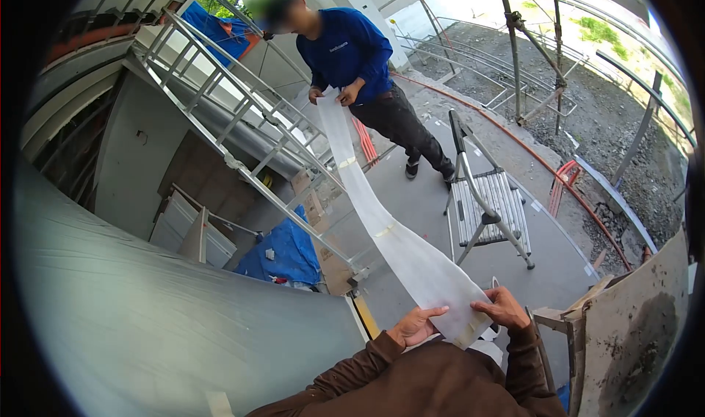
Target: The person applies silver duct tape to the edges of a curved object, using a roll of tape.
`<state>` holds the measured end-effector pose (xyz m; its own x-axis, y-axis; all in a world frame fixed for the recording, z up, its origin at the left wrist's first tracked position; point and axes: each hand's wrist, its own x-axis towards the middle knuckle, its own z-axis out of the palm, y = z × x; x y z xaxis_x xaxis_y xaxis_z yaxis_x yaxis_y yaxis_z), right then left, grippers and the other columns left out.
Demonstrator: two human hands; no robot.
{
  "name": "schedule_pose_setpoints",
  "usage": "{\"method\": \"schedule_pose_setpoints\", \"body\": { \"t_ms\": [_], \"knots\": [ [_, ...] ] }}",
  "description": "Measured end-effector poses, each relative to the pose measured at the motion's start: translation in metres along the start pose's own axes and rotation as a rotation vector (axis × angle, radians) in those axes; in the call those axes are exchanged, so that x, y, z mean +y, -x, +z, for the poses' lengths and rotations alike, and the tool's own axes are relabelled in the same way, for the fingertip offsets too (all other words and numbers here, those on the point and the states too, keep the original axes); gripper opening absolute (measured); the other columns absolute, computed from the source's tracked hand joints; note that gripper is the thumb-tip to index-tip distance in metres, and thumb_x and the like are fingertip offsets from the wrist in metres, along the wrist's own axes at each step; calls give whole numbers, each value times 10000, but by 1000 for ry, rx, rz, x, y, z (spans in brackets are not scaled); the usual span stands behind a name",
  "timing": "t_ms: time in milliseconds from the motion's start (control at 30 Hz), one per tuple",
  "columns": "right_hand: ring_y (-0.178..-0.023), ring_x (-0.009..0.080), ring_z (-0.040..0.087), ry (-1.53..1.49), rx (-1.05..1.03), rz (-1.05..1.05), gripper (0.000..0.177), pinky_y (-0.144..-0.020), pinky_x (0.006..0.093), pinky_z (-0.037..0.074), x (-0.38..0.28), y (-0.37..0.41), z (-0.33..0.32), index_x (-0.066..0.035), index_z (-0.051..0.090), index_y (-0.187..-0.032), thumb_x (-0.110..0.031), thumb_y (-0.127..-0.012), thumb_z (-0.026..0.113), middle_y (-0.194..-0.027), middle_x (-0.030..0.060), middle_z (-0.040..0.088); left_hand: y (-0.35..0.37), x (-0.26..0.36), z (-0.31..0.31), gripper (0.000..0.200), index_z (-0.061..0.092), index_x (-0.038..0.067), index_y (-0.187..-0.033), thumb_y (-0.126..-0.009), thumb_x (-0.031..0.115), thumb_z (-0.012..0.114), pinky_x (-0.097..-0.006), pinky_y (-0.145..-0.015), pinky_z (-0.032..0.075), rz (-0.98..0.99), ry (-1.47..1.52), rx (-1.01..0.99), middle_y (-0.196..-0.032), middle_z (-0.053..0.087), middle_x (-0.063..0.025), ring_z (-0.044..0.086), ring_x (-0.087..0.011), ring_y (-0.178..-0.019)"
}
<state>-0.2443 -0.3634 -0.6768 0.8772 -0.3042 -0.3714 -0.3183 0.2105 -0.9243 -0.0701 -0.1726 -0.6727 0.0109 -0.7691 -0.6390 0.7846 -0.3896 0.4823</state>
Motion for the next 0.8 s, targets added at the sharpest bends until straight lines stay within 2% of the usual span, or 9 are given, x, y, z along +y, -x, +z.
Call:
{"method": "schedule_pose_setpoints", "body": {
  "t_ms": [67,133,200,267,300,467,500,600,800],
  "knots": [
    [-747,122,623,-16,41,-47,360,-705,303,522,13,-12,4,58,732,-1031,-273,-891,707,-827,84,718,8,-5,-11,528,490,68,-1394,-939,245,690,-408,-1036,436,33,104,31,-1345,571,-57,546,-203,-1231],
    [-727,110,608,-167,108,-117,353,-677,289,507,23,-25,16,75,729,-978,-267,-894,703,-820,72,712,13,-17,-15,470,514,82,-1366,-954,246,670,-414,-1045,436,16,173,61,-1310,591,-57,559,-201,-1227],
    [-715,102,599,-161,66,-127,349,-664,281,497,25,-39,22,81,724,-953,-263,-898,699,-812,64,706,18,-29,-12,424,539,87,-1335,-955,223,667,-413,-1019,464,32,272,130,-1277,604,-57,585,-217,-1200],
    [-702,95,590,-149,54,-106,347,-650,272,487,28,-41,25,87,718,-927,-258,-901,695,-803,55,699,17,-40,-10,389,560,102,-1312,-955,216,663,-380,-926,493,6,154,92,-1258,623,-37,623,-222,-1144],
    [-701,86,579,-159,40,-107,337,-641,260,471,25,-43,28,72,715,-925,-264,-907,692,-805,39,688,23,-35,5,361,580,86,-1282,-953,205,668,-376,-889,513,36,159,166,-1224,639,-48,648,-248,-1099],
    [-674,69,549,-243,19,-113,333,-611,250,447,33,-46,38,55,715,-884,-273,-929,681,-763,12,668,31,-39,-11,343,590,47,-1265,-955,174,662,-397,-930,522,94,206,251,-1199,645,-81,644,-260,-1104],
    [-678,67,554,-173,-38,-73,350,-619,232,437,50,-51,28,24,699,-825,-307,-937,686,-754,5,661,34,-40,-12,337,593,44,-1260,-955,170,660,-393,-920,525,119,195,277,-1190,651,-87,653,-260,-1085],
    [-693,69,576,-181,-54,56,375,-635,218,435,41,-41,24,2,676,-790,-343,-938,691,-753,9,658,43,-44,-19,317,603,37,-1244,-957,162,655,-383,-909,524,157,163,326,-1174,666,-96,662,-256,-1064],
    [-747,91,623,-212,37,67,395,-679,228,462,47,-25,17,12,671,-832,-366,-944,682,-788,32,665,46,-57,-28,288,627,25,-1203,-956,170,660,-370,-894,515,178,100,397,-1137,688,-95,677,-241,-1040]
  ]
}}
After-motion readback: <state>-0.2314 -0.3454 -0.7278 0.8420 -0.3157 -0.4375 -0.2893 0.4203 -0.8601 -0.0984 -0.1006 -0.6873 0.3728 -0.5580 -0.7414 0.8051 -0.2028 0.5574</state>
